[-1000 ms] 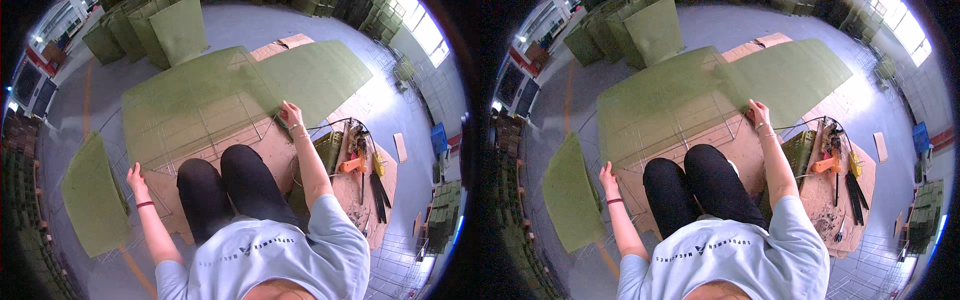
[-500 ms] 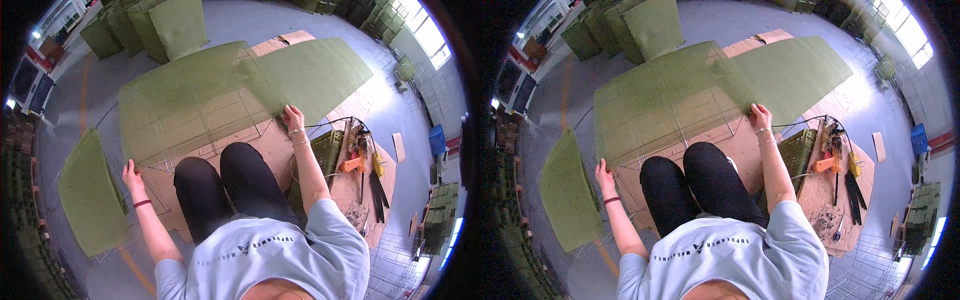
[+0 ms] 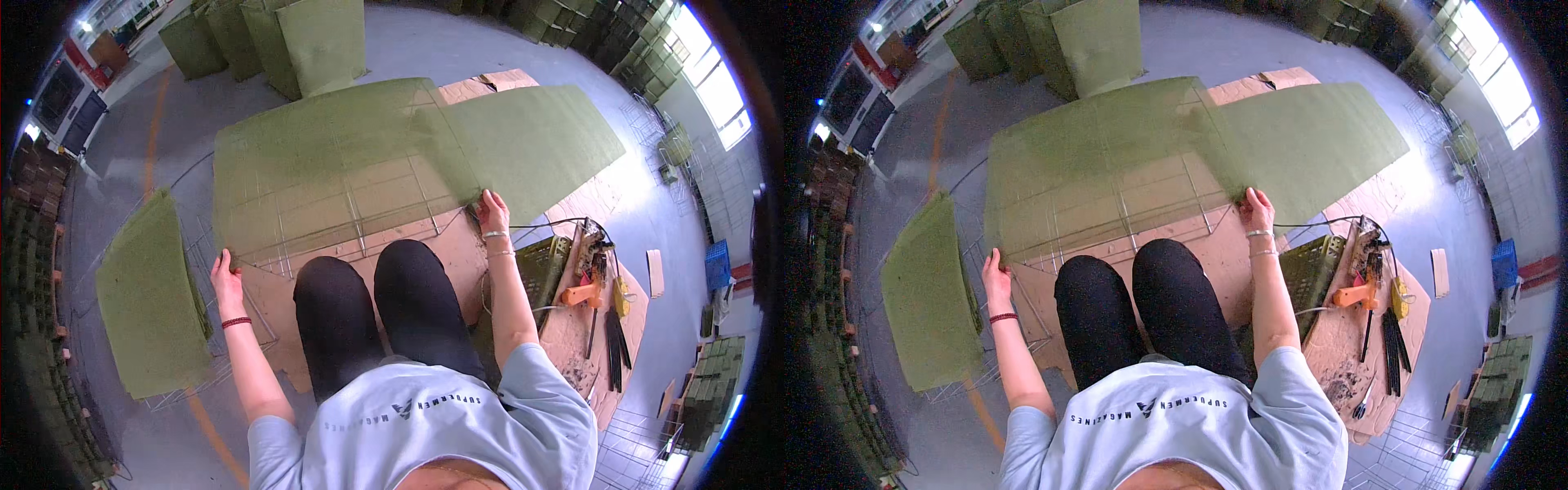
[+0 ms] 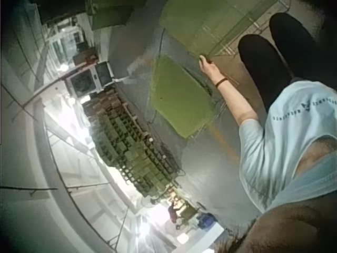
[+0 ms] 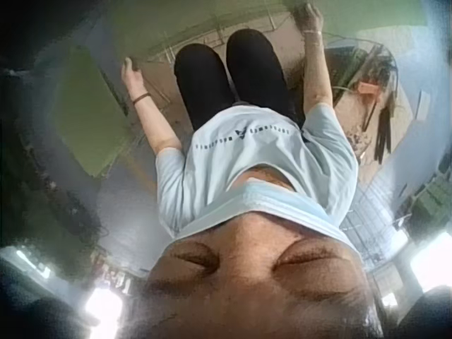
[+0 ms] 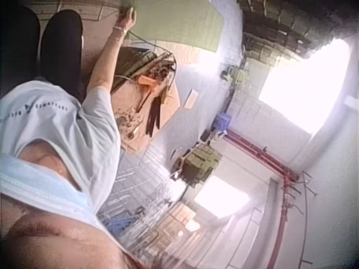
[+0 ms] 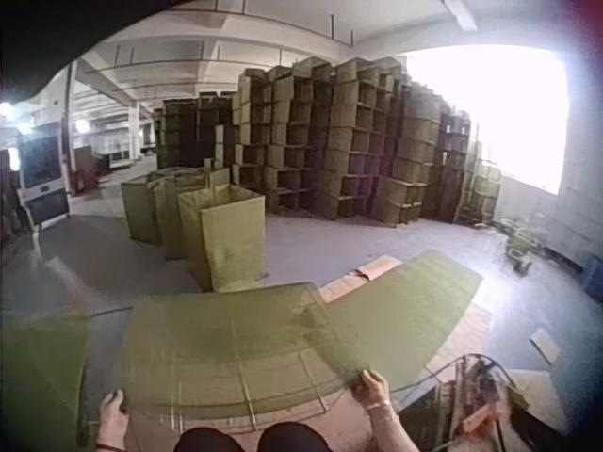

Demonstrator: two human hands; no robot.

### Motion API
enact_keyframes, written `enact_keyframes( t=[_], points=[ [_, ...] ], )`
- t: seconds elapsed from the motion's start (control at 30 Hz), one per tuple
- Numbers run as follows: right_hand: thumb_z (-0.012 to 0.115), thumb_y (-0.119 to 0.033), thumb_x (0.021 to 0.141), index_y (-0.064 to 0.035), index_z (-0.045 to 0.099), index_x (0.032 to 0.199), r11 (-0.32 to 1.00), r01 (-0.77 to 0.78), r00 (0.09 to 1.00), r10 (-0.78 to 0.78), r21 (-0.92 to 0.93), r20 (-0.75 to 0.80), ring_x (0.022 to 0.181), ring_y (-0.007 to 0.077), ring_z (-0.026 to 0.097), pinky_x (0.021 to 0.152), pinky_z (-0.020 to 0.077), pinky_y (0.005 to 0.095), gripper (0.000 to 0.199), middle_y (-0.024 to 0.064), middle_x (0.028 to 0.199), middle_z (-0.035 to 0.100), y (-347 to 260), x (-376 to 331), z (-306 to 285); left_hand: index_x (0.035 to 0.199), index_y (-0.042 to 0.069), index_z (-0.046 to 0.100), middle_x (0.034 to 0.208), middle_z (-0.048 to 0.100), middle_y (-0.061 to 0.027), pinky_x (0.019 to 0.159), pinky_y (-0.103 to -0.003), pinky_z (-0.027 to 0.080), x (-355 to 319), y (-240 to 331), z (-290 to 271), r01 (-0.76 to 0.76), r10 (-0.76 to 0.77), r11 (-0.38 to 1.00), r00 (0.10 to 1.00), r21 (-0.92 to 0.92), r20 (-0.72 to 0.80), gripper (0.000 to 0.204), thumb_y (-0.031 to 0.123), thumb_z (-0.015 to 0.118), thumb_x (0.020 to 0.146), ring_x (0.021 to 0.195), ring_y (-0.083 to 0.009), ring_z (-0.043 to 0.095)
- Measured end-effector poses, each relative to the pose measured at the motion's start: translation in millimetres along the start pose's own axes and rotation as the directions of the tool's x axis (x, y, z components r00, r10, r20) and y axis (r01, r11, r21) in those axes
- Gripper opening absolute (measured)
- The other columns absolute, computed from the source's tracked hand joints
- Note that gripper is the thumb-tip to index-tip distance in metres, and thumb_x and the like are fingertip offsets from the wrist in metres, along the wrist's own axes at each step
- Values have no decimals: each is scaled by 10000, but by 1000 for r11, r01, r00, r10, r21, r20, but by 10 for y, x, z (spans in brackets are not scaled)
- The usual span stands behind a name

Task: Applying glue to green fabric sheets and attaching them to a metal wire frame to create a box-like product.

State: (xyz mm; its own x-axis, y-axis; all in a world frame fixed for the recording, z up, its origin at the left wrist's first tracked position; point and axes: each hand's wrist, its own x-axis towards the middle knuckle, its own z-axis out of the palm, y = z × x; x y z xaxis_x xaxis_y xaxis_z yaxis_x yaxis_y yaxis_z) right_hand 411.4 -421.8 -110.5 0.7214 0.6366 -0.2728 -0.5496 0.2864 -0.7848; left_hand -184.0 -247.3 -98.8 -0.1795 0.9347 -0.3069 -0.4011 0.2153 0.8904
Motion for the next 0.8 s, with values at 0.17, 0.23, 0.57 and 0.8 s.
enact_keyframes(
  t=[0.17,0.23,0.57,0.8],
  points=[
    [691,-97,854,-137,644,850,1000,-8,1000,8,27,1,607,98,603,497,470,237,62,-30,733,645,10,-40,-10,1120,82,554,934,627,12,565,-251,389,-32,-75,20,25,-26,999,998,-23,-60,396,210,763,809,735,-86,557],
    [670,-94,870,-132,647,889,1000,-25,998,26,14,-50,646,107,624,509,491,237,48,-21,783,667,-6,-44,-15,982,124,596,889,620,26,535,-243,378,-48,-78,43,-4,3,999,1000,-43,-26,248,217,756,817,694,-82,534],
    [679,-114,867,-111,644,875,1000,17,999,-18,19,28,599,92,593,478,462,230,36,-16,741,646,-5,-15,-34,1002,115,614,894,616,40,552,-233,361,-98,-31,103,-3,3,1000,999,-7,-47,287,243,773,799,716,-67,518],
    [649,-105,887,-123,655,886,1000,-21,999,21,6,45,634,107,623,500,486,235,19,-6,765,671,-46,3,-19,943,138,629,811,615,52,516,-218,354,-89,-42,105,-7,6,1000,1000,-28,-22,209,231,762,810,673,-52,524]
  ],
)
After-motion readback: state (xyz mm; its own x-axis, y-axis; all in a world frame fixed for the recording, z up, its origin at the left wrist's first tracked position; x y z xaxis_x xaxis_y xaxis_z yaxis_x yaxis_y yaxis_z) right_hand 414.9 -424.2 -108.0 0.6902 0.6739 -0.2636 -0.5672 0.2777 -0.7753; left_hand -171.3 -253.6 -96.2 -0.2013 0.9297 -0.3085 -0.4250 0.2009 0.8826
